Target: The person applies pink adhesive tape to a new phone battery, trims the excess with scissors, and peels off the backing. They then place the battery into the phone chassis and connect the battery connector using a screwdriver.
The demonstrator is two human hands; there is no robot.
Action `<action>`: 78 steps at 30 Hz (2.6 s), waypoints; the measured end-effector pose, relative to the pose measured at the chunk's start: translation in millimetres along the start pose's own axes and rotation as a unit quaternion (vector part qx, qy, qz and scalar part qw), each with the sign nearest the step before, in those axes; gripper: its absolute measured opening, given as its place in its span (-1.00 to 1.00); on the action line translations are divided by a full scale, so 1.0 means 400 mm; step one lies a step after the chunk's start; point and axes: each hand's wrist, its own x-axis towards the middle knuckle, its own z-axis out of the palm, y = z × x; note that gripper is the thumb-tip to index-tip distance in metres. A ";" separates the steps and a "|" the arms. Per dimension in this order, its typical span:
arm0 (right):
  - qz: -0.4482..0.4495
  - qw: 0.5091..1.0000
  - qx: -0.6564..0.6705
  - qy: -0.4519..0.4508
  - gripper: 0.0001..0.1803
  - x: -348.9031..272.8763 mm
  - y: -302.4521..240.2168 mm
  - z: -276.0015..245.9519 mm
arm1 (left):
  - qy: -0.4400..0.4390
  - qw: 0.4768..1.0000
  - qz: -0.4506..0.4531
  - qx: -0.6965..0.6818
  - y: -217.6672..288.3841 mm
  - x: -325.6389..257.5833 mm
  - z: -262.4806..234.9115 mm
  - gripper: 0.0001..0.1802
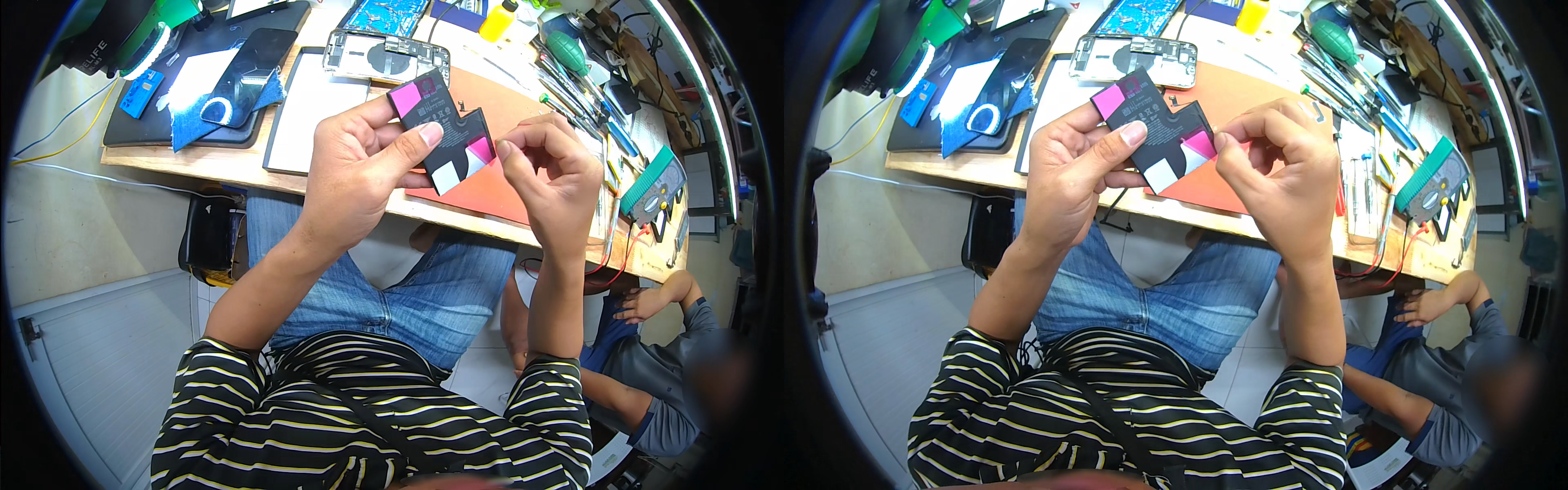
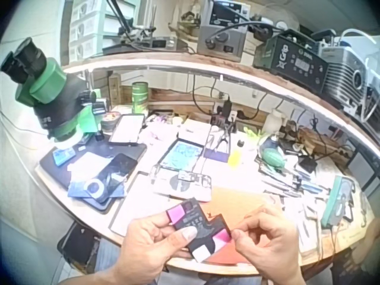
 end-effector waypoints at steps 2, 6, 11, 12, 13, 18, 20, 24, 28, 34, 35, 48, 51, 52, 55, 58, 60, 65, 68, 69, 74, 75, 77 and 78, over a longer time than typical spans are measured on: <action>0.021 0.999 0.034 0.003 -0.96 0.002 0.003 -0.002 | 0.001 1.000 -0.005 -0.004 0.000 0.000 -0.001 -0.68; 0.085 0.990 0.115 -0.005 -0.92 0.000 0.007 -0.014 | -0.008 1.000 -0.012 -0.013 0.002 -0.001 -0.006 -0.67; 0.138 0.973 0.185 -0.015 -0.92 0.006 0.022 -0.040 | -0.016 1.000 -0.021 -0.003 0.004 -0.003 -0.011 -0.67; 0.147 0.969 0.199 -0.013 -0.92 0.009 0.026 -0.045 | -0.016 1.000 -0.023 -0.001 0.004 -0.003 -0.012 -0.67; 0.136 0.969 0.205 0.006 -0.91 0.012 0.029 -0.050 | -0.018 0.999 -0.029 0.005 0.003 -0.003 -0.012 -0.67; 0.099 0.981 0.148 0.081 -0.91 0.033 0.024 -0.062 | -0.020 0.999 -0.032 0.009 -0.007 -0.002 -0.003 -0.66; 0.061 0.986 0.126 0.094 -0.91 0.040 0.016 -0.051 | -0.021 0.998 -0.049 0.018 -0.011 -0.003 0.000 -0.65; -0.044 0.995 0.068 0.063 -0.91 0.049 -0.002 -0.009 | -0.018 0.997 -0.066 0.046 -0.011 -0.007 -0.001 -0.64; -0.075 0.994 -0.081 0.013 -0.78 0.066 -0.020 -0.008 | -0.046 0.995 -0.077 0.048 -0.005 -0.010 -0.014 -0.59; 0.051 0.994 0.056 -0.078 -0.85 0.064 -0.017 0.004 | -0.037 0.997 -0.061 0.014 -0.009 -0.018 -0.023 -0.66; 0.063 0.990 0.077 -0.095 -0.85 0.060 -0.015 0.007 | -0.042 0.997 -0.061 0.020 -0.009 -0.019 -0.025 -0.66; 0.158 0.960 0.176 -0.152 -0.82 0.041 -0.011 0.038 | -0.070 0.994 -0.058 0.065 -0.014 -0.023 -0.029 -0.64; 0.163 0.956 0.182 -0.162 -0.80 0.042 -0.012 0.029 | -0.075 0.990 -0.072 0.097 -0.014 -0.021 -0.032 -0.64; 0.166 0.956 0.181 -0.162 -0.80 0.042 -0.012 0.028 | -0.076 0.991 -0.069 0.088 -0.016 -0.020 -0.032 -0.63; 0.157 0.961 0.184 -0.138 -0.78 0.040 -0.011 0.032 | -0.073 0.993 -0.063 0.071 -0.020 -0.017 -0.030 -0.63; 0.092 0.980 0.161 -0.075 -0.78 0.030 -0.008 0.050 | -0.066 0.993 -0.063 0.068 -0.022 -0.013 -0.030 -0.63; 0.022 0.993 0.114 -0.037 -0.79 0.026 -0.005 0.061 | -0.067 0.995 -0.057 0.054 -0.023 -0.011 -0.030 -0.63; -0.135 0.990 -0.017 -0.038 -0.84 0.025 -0.009 0.059 | -0.064 0.994 -0.058 0.070 -0.027 -0.015 -0.028 -0.65; -0.132 0.989 -0.035 -0.053 -0.84 0.024 -0.015 0.054 | -0.059 0.994 -0.039 0.089 -0.032 -0.018 -0.026 -0.66; -0.134 0.989 -0.034 -0.060 -0.85 0.025 -0.016 0.053 | -0.057 0.993 -0.031 0.098 -0.034 -0.019 -0.027 -0.66; -0.141 0.986 -0.004 -0.084 -0.84 0.033 -0.018 0.054 | -0.058 0.989 -0.002 0.135 -0.037 -0.019 -0.030 -0.66; -0.133 0.987 0.011 -0.085 -0.83 0.033 -0.018 0.054 | -0.059 0.988 0.002 0.144 -0.037 -0.020 -0.029 -0.66; -0.094 0.991 0.017 -0.095 -0.84 0.032 -0.021 0.053 | -0.051 0.989 -0.001 0.139 -0.035 -0.021 -0.026 -0.68; -0.062 0.993 0.009 -0.103 -0.85 0.030 -0.023 0.050 | -0.047 0.989 -0.002 0.137 -0.033 -0.022 -0.023 -0.68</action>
